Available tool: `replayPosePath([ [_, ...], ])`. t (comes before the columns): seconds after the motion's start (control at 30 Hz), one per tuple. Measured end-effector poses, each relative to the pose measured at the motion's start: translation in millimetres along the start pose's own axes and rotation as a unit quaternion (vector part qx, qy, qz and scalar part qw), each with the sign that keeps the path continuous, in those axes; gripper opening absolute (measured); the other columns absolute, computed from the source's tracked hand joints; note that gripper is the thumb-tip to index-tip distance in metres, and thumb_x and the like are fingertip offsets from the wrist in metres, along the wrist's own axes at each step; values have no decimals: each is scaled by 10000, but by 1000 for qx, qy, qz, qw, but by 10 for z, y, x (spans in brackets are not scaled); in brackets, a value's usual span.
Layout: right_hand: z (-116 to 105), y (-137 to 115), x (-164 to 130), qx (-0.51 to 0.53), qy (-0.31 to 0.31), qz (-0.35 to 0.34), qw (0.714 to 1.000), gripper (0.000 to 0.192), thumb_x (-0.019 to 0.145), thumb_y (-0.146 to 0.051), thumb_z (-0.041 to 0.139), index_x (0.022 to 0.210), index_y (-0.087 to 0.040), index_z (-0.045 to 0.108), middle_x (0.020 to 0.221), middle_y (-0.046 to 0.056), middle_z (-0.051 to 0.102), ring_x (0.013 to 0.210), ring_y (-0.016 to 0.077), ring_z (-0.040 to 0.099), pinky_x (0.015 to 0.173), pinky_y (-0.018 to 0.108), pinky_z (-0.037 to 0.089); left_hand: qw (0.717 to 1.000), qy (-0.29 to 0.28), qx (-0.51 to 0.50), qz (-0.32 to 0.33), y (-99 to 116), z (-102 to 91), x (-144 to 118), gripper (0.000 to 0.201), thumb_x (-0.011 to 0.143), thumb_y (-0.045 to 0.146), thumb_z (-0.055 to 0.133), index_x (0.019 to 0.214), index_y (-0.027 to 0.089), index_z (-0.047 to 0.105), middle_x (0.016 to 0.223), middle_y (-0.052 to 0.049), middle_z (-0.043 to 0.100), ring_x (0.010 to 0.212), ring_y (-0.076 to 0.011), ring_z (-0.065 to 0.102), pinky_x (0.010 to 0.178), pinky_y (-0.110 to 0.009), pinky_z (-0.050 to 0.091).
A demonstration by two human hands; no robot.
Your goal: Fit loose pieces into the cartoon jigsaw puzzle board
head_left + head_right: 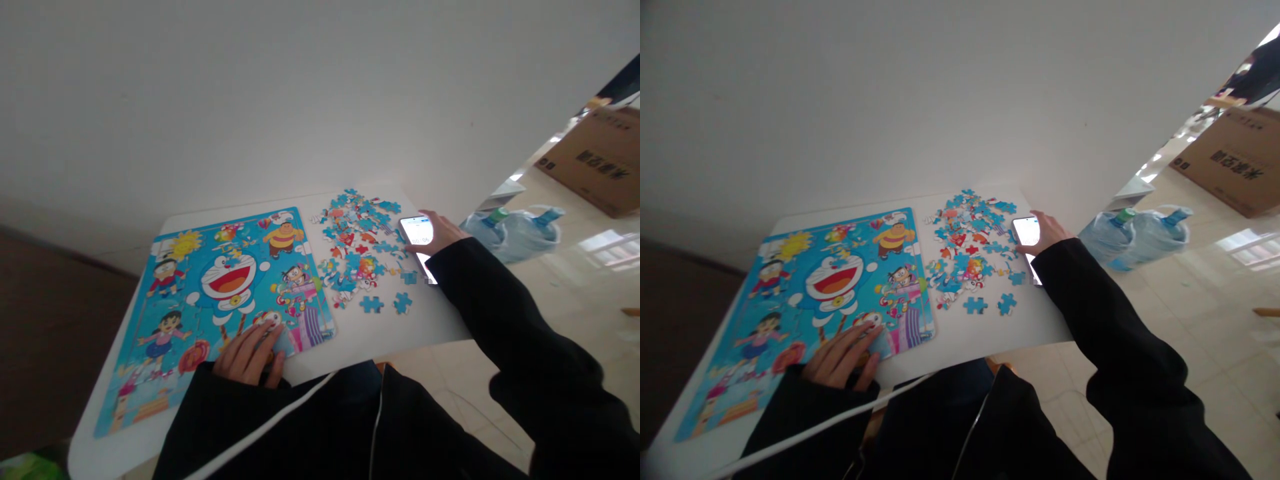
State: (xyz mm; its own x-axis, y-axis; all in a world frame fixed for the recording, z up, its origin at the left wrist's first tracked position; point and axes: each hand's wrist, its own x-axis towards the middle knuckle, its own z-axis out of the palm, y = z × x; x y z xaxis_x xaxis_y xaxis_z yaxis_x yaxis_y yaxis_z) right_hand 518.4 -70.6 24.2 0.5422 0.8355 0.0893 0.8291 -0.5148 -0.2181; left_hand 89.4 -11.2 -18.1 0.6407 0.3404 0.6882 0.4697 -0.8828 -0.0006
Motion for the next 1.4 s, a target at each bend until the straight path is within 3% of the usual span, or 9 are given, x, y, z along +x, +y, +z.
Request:
replayPosePath([
  [0.33, -46, -88, 76, -27, 0, -43, 999, 970, 602, -599, 657, 1387, -156, 299, 1365, 200, 396, 1198, 350, 442, 924, 507, 416, 1000, 11, 0, -5, -5, 39, -27, 255, 794, 181, 550, 1041, 144, 602, 994, -114, 658, 881, -239, 616, 790, -365, 485],
  [0.5, -122, -694, 113, -37, -92, -179, 979, 718, 789, -518, 506, 1384, -158, 328, 1372, 143, 425, 1247, 269, 414, 1026, 425, 343, 1000, 23, 10, -8, -16, 77, -58, 243, 801, 209, 538, 1029, 160, 604, 984, -96, 661, 861, -229, 620, 782, -356, 489],
  [0.6, 23, -1149, 65, -68, -132, -197, 969, 690, 835, -534, 435, 1405, -170, 298, 1446, 125, 312, 1324, 289, 287, 1060, 475, 269, 999, 28, 14, -9, -11, 80, -53, 236, 806, 215, 530, 1020, 159, 609, 979, -90, 663, 857, -224, 620, 788, -353, 483],
  [0.7, 238, -1483, -29, -82, -118, -216, 966, 634, 874, -546, 345, 1407, -208, 288, 1470, 87, 266, 1353, 302, 204, 1046, 587, 198, 1000, 26, 13, -11, -8, 76, -54, 239, 802, 199, 535, 1024, 154, 609, 981, -95, 664, 863, -222, 617, 792, -351, 479],
  [0.8, 381, -1649, -113, -70, -107, -260, 957, 599, 899, -522, 296, 1390, -179, 319, 1478, 119, 232, 1347, 282, 231, 1042, 597, 180, 1000, 12, 2, -18, -4, 72, -71, 255, 802, 193, 535, 1045, 159, 604, 1016, -98, 656, 892, -220, 613, 801, -349, 476],
  [0.97, 396, -1615, -73, -45, -83, -249, 964, 569, 922, -457, 262, 1408, -162, 275, 1453, 126, 295, 1328, 262, 283, 1055, 574, 178, 999, 7, -6, -47, 32, 65, -87, 261, 797, 188, 541, 1050, 178, 606, 1021, -84, 659, 916, -216, 608, 817, -345, 476],
  [1.07, 374, -1495, 4, -67, -68, -199, 975, 530, 911, -433, 301, 1371, -176, 354, 1428, 143, 341, 1304, 290, 321, 1027, 599, 203, 998, 5, -5, -63, 61, 53, -75, 264, 795, 191, 543, 1051, 198, 606, 1021, -70, 661, 920, -213, 608, 829, -345, 475],
  [1.23, 280, -1385, 11, -89, -92, -212, 969, 483, 880, -448, 358, 1277, -201, 479, 1375, 160, 417, 1212, 311, 440, 991, 611, 240, 998, 1, -3, -63, 73, 35, -57, 255, 801, 195, 531, 1045, 191, 604, 1015, -73, 659, 918, -212, 606, 839, -348, 471],
  [1.4, 165, -1401, -23, -91, -102, -204, 969, 421, 880, -402, 370, 1195, -200, 562, 1263, 128, 539, 1051, 275, 569, 875, 426, 426, 999, -2, 4, -52, 61, 35, -65, 249, 806, 185, 529, 1044, 170, 604, 1009, -90, 660, 918, -226, 603, 816, -361, 473],
])
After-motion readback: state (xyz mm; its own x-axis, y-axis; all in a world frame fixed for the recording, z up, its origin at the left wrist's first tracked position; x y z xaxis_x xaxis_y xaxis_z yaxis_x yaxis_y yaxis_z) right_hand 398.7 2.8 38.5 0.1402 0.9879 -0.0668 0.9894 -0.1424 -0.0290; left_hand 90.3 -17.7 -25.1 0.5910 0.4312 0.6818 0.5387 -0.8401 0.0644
